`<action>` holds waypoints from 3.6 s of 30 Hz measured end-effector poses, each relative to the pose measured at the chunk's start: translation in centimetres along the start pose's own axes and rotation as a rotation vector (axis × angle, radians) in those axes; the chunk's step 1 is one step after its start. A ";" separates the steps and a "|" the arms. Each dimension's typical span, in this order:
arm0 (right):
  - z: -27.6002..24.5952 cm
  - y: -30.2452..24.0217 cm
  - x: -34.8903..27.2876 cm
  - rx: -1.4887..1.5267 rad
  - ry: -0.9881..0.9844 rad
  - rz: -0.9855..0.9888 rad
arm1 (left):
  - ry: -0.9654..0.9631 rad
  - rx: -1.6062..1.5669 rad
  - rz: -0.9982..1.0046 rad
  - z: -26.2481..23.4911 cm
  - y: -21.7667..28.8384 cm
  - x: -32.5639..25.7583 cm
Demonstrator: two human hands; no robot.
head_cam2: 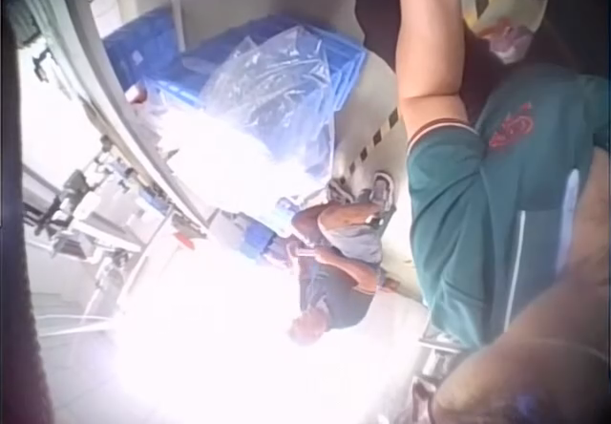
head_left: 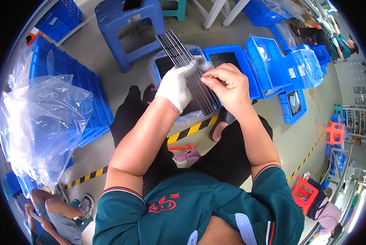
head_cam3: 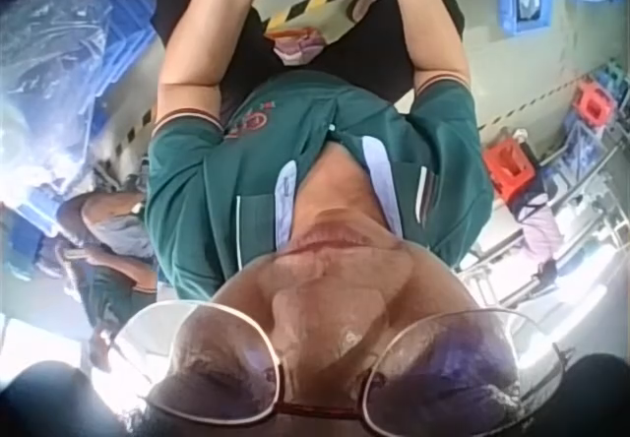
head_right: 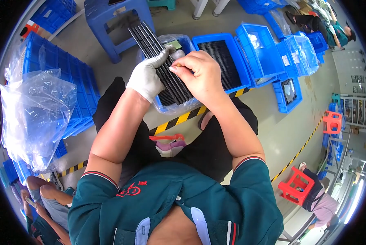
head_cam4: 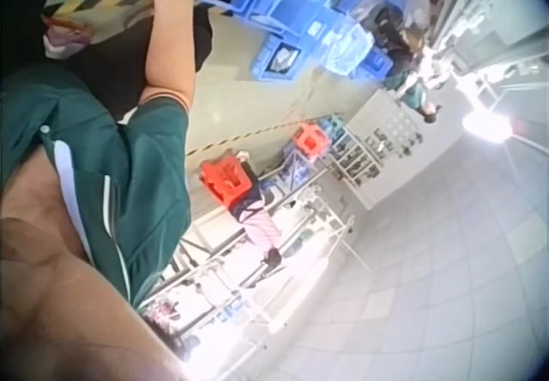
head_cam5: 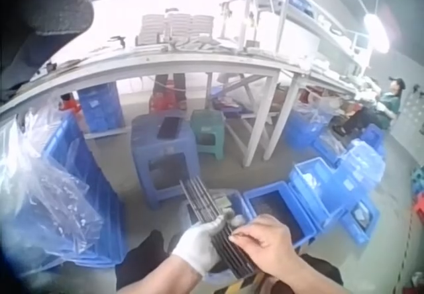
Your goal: Inspecting and organizing thin black metal rods into blue plastic crates.
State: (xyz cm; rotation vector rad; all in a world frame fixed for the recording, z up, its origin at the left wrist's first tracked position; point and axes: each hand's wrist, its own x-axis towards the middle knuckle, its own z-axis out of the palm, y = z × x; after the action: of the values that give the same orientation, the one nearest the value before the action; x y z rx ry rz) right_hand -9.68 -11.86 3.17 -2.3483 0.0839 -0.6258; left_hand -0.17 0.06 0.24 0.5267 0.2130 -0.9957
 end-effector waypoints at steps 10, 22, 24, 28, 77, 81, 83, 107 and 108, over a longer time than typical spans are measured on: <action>0.7 -0.3 0.3 -0.227 0.043 -0.206 | -0.064 0.041 0.037 -0.5 -0.2 0.4; 0.4 0.1 -0.1 0.038 0.068 -0.030 | -0.019 0.022 -0.017 0.2 0.1 -0.2; 0.5 0.1 -0.1 0.017 0.068 -0.012 | -0.014 0.013 -0.024 0.2 0.1 -0.2; 0.7 -0.5 0.0 -0.167 0.071 -0.209 | -0.025 0.008 -0.011 -0.8 -0.1 0.5; 1.7 -0.6 0.1 -0.220 0.030 -0.250 | 0.015 0.040 0.042 -0.6 -0.4 0.3; 1.5 -0.4 0.2 -0.182 0.020 -0.234 | -0.010 0.021 0.015 -0.5 -0.4 0.4; 1.0 -1.0 0.2 -0.132 0.099 -0.211 | -0.008 0.011 0.020 -0.7 -0.3 0.5; 1.8 -0.1 -0.5 -0.109 0.053 -0.174 | 0.044 0.100 0.037 -2.4 -1.3 2.0; 1.3 -0.4 -0.6 -0.071 0.089 -0.171 | 0.016 0.089 0.005 -3.2 -1.5 2.5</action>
State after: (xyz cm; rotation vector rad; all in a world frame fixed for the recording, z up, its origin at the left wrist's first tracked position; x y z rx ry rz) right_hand -9.62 -10.63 2.32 -2.4125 -0.0571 -0.8227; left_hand 0.13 -0.84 -3.98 0.6159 0.1820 -1.0002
